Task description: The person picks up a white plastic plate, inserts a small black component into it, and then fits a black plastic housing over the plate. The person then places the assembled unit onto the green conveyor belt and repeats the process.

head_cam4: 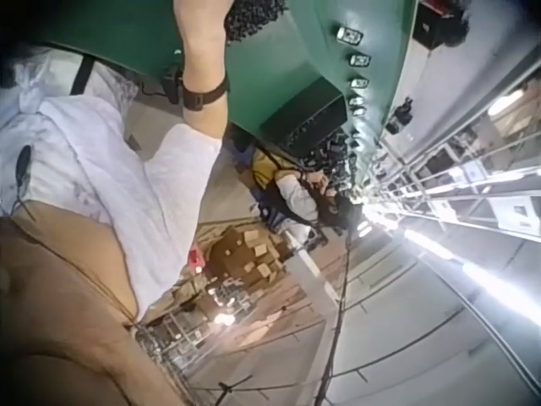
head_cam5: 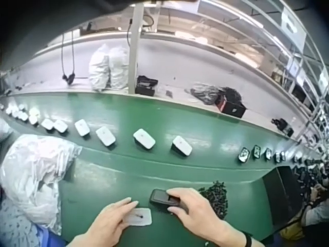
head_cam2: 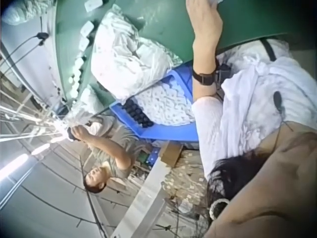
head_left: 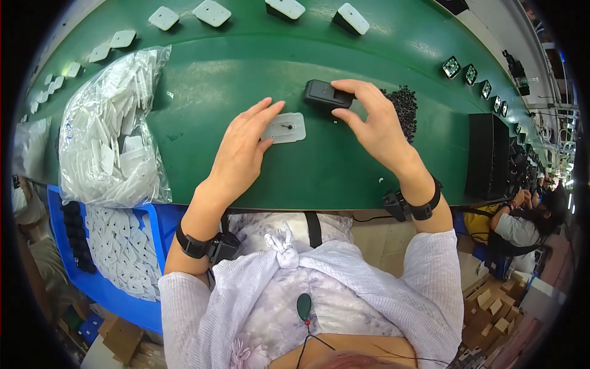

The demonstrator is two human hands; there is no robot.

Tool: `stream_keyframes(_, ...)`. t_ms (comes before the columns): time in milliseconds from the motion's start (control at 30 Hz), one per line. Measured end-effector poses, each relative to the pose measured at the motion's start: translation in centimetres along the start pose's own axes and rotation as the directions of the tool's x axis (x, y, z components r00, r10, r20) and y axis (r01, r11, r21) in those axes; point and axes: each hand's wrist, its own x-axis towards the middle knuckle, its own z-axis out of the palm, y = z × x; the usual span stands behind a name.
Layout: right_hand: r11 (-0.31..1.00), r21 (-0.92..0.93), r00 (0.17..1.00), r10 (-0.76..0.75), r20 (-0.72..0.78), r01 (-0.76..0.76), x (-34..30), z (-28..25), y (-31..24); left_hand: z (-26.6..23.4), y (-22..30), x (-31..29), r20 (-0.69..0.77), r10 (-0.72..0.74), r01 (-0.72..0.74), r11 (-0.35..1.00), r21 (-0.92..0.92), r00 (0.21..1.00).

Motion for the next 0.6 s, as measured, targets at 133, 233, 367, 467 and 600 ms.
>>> stream_keyframes(133,0.986,0.105,0.991,-0.134,0.025,0.13,0.3,0.9,-2.0,0.0,-0.7,-0.9,-0.086,-0.012,0.007,0.998,-0.059,0.996)
stream_keyframes(233,0.976,0.136,0.981,-0.183,0.07,0.172,0.7,1.8,-2.7,-0.2,-0.8,-1.5,-0.169,-0.019,0.005,0.996,-0.086,0.985)
stream_keyframes(367,0.96,0.149,0.958,-0.257,0.131,0.237,0.8,2.8,-3.3,-0.3,-1.0,-1.8,-0.142,0.028,-0.03,0.999,-0.019,0.989)
stream_keyframes(467,0.958,0.131,0.947,-0.275,0.168,0.255,0.8,3.6,-3.3,0.1,-1.7,-2.2,-0.121,0.069,-0.062,0.996,0.057,0.99)
stream_keyframes(600,0.961,0.078,0.942,-0.277,0.189,0.267,0.8,3.7,-3.5,0.1,-1.6,-2.4,-0.099,0.083,-0.07,0.989,0.129,0.992)
